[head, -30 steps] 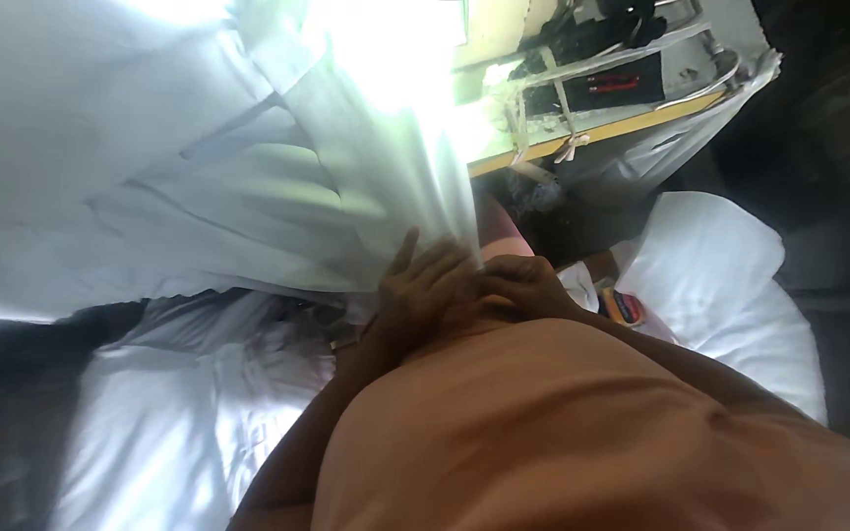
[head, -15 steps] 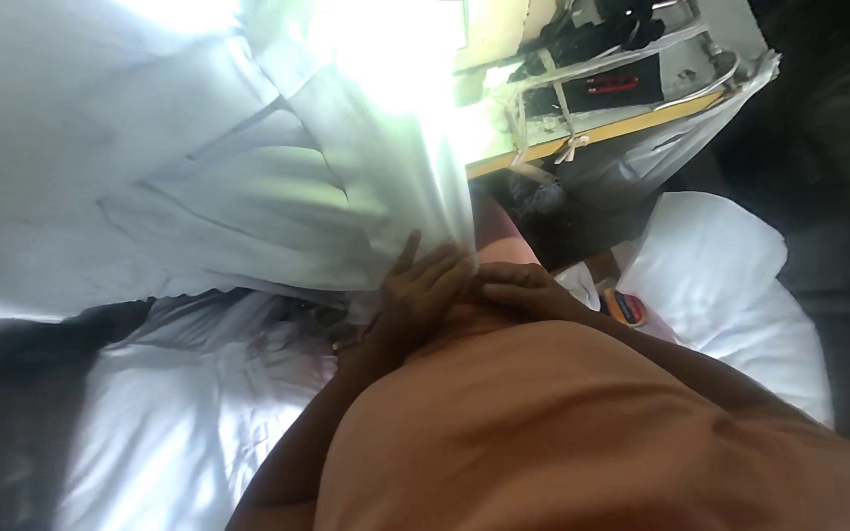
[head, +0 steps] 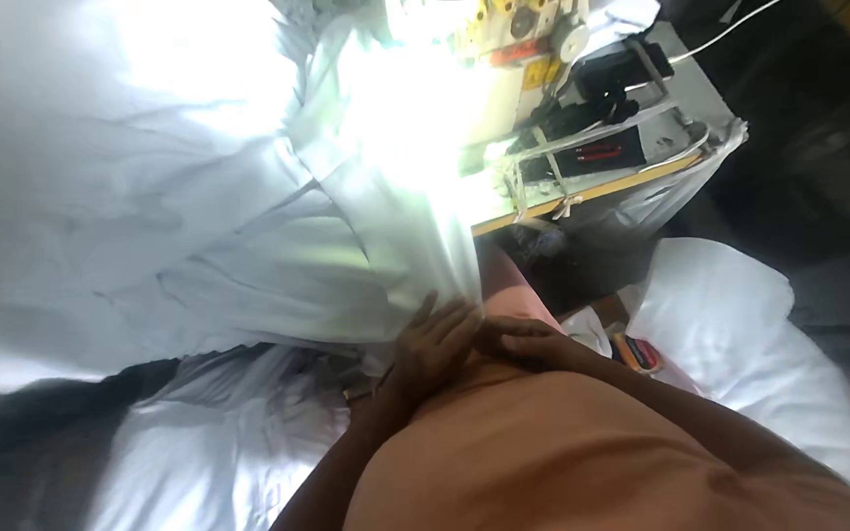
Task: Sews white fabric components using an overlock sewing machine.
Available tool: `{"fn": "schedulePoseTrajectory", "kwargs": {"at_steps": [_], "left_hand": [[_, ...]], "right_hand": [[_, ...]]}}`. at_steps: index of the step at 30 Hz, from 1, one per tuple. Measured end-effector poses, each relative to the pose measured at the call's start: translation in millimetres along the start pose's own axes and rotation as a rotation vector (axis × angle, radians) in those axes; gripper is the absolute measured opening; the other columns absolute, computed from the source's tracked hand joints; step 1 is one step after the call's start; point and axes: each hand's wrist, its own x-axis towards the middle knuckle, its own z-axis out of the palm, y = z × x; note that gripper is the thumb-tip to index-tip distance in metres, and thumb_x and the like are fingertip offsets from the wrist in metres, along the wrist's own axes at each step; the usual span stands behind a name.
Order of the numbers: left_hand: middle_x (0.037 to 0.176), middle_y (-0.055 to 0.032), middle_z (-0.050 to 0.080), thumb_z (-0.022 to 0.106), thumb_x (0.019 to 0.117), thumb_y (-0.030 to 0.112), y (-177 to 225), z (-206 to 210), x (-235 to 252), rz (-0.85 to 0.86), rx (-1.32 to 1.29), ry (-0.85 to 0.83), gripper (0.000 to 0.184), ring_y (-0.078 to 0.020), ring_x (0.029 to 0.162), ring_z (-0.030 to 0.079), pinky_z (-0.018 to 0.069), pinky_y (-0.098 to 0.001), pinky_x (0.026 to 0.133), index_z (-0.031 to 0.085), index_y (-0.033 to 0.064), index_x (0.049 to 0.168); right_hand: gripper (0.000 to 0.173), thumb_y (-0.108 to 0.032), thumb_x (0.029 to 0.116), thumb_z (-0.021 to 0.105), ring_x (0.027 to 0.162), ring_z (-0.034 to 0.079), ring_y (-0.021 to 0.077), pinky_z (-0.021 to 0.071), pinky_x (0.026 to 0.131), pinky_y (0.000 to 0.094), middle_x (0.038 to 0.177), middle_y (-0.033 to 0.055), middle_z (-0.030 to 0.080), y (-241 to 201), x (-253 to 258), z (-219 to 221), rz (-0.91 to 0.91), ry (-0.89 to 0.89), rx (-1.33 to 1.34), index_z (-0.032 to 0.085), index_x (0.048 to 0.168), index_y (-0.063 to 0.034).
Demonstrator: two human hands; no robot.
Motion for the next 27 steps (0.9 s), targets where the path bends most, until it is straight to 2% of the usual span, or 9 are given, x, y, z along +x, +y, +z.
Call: {"fn": "schedulePoseTrajectory", "kwargs": {"at_steps": [3,6,9,12,14,15,17,20,27], "left_hand": [[0.11,-0.0105,0.077,0.064,0.101,0.026,-3.2,3.4,-2.0,-0.005,0.028,0.007,0.025,-0.0188,0.116,0.07,0.0425,-0.042,0.115,0.075,0.0058,0.111],[0.107,-0.0084,0.078,0.062,0.1027,0.018,-5.1,3.7,-0.9,-0.029,0.027,0.024,0.017,-0.0164,0.113,0.071,0.044,-0.0396,0.114,0.075,0.0081,0.109],[0.099,-0.0063,0.078,0.059,0.1033,0.015,-4.4,-5.5,7.0,-0.086,-0.03,0.085,0.016,-0.0143,0.107,0.073,0.0453,-0.0383,0.113,0.073,0.0073,0.101],[0.095,-0.0018,0.069,0.052,0.1069,0.02,-9.1,-38.7,38.5,-0.141,-0.067,0.109,0.014,-0.0092,0.106,0.069,0.046,-0.0383,0.113,0.059,0.0102,0.1],[0.093,-0.0018,0.065,0.052,0.1074,0.02,-17.2,-66.4,70.9,-0.161,-0.103,0.164,0.018,-0.0062,0.096,0.069,0.0562,-0.0353,0.101,0.059,0.0072,0.098],[0.093,0.002,0.064,0.052,0.1075,0.021,-21.2,-78.5,88.3,-0.167,-0.102,0.199,0.017,-0.0007,0.092,0.067,0.0582,-0.0271,0.092,0.06,0.0083,0.1],[0.097,0.0117,0.065,0.052,0.107,0.019,-30.2,-97.8,123.4,-0.131,-0.123,0.282,0.012,0.0092,0.089,0.061,0.0524,-0.0121,0.08,0.062,0.0119,0.108],[0.101,0.019,0.066,0.053,0.1064,0.016,-40.6,-116.1,174.2,-0.057,-0.145,0.358,0.012,0.0129,0.091,0.059,0.0491,-0.0087,0.079,0.064,0.0146,0.111],[0.102,0.012,0.065,0.053,0.106,0.015,-54.4,-130.0,209.1,-0.043,-0.041,0.411,0.017,0.0087,0.095,0.059,0.0487,-0.0123,0.083,0.067,0.0066,0.109]], "right_hand": [[0.038,-0.018,0.1057,0.044,0.121,0.06,0.0066,0.0466,0.108,0.0273,0.131,-0.0011,0.066,1.3,3.7,-3.1,-0.033,-0.026,0.026,0.055,0.14,-0.0026],[0.038,-0.015,0.105,0.043,0.126,0.059,0.0099,0.0461,0.111,0.0311,0.135,0.0015,0.063,-0.1,8.0,-1.3,-0.069,0.009,-0.004,0.055,0.137,0.0007],[0.034,-0.014,0.1059,0.046,0.117,0.063,0.0062,0.0505,0.104,0.0268,0.127,0.0046,0.066,-5.5,17.8,0.0,-0.185,0.009,-0.236,0.061,0.128,0.0063],[0.027,-0.009,0.1024,0.055,0.099,0.067,0.0036,0.0543,0.091,0.0219,0.111,0.0108,0.072,-19.5,42.0,-1.7,-0.371,0.121,-0.61,0.068,0.117,0.0087],[0.022,-0.007,0.0989,0.061,0.091,0.07,0.0115,0.0582,0.085,0.0304,0.106,0.0124,0.073,-36.8,68.3,-11.3,-0.518,0.229,-0.857,0.071,0.114,0.0047],[0.021,-0.008,0.0975,0.063,0.091,0.071,0.0163,0.0594,0.083,0.0362,0.106,0.013,0.074,-49.5,84.7,-17.2,-0.613,0.292,-0.962,0.072,0.113,0.0028],[0.023,-0.009,0.0965,0.065,0.097,0.073,0.0242,0.0599,0.084,0.0448,0.112,0.0157,0.074,-81.2,120.0,-28.4,-0.754,0.409,-1.081,0.072,0.115,0.0028],[0.025,-0.014,0.0957,0.068,0.096,0.073,0.0299,0.0587,0.08,0.0489,0.113,0.0172,0.073,-124.9,163.3,-36.8,-0.854,0.549,-1.183,0.073,0.115,0.0015],[0.015,-0.015,0.0918,0.071,0.092,0.071,0.034,0.057,0.071,0.0488,0.11,0.0207,0.071,-146.1,209.6,-60.6,-0.9,0.705,-1.26,0.076,0.097,-0.0025]]}}
